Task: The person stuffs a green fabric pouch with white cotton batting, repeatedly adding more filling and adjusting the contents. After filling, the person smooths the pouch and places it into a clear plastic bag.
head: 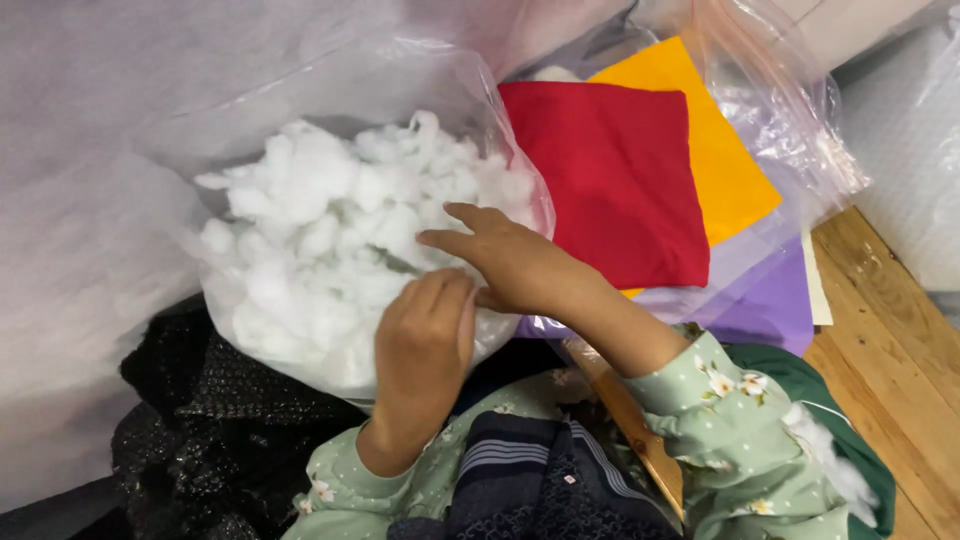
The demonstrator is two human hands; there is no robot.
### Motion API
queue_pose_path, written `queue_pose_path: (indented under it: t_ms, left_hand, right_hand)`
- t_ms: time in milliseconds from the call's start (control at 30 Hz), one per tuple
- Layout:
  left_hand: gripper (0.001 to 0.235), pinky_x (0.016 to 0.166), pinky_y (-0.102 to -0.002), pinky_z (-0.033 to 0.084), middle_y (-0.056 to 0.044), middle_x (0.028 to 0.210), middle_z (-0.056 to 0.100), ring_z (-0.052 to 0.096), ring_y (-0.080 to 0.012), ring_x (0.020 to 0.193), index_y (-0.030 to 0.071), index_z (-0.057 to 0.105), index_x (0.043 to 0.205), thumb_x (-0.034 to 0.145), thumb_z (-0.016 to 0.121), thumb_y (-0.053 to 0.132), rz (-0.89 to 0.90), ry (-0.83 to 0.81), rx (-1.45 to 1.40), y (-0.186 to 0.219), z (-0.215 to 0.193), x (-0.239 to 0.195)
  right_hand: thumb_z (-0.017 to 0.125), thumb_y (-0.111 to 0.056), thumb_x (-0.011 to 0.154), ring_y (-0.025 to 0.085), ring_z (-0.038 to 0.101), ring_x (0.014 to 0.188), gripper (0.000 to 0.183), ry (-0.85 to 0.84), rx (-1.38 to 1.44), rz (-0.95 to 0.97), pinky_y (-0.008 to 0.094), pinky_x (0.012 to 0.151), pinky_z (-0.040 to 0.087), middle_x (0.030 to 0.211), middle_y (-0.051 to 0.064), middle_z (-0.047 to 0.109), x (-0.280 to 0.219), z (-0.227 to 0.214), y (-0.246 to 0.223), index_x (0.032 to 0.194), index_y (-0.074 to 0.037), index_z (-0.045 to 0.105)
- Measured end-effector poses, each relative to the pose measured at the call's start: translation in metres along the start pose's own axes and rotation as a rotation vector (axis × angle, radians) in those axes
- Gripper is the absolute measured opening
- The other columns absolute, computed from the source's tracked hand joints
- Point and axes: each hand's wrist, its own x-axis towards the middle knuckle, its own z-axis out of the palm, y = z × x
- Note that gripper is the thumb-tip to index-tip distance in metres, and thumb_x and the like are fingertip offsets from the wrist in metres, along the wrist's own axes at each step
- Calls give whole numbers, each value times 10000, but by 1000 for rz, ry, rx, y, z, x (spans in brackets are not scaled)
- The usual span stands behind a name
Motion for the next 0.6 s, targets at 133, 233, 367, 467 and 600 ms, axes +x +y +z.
queue_pose_path:
  t_ms: [133,233,367,467,600]
  left_hand:
    - [80,697,-402,539,-139,986,677,653,-315,819,-23,674,975,917,630,-53,12,29,-24,-5,18,-16]
    - [86,646,-421,498,-132,892,622,600,-319,751,5,614,872,903,606,-75,22,10,-70,-8,18,-16]
    - [98,839,-433,526,-182,1020,657,604,-345,898,-61,675,1027,935,643,-75,58,88,-154,-4,11,-7]
    - [324,1053,-497,531,-234,1271,572,578,-407,1169,-37,617,1249,956,739,30,33,136,-143,-1,3,-3]
    - [615,1282,-594,393,-252,1630,337,414,-481,1507,55,341,1570,1077,578,336,-2,56,-266,6,-5,5]
  right_hand:
    - [614,-188,898,464,400,1373,651,-290,-9,195,507,1113,355,1647,200,247,19,16,0,1496,-395,462]
    - [674,-83,741,418,645,921,304,-177,-266,25,465,752,554,1373,209,468,17,34,16,1019,-196,725]
    - [629,-77,771,280,628,704,92,-155,-150,67,422,594,480,831,47,523,4,16,7,724,-142,583]
    - [655,-51,742,273,588,676,100,59,-16,-42,398,587,452,758,54,524,-15,-20,-9,783,-98,577]
    - [705,-253,951,233,584,684,205,396,147,-215,332,605,438,812,49,635,-43,-63,-32,967,-52,666]
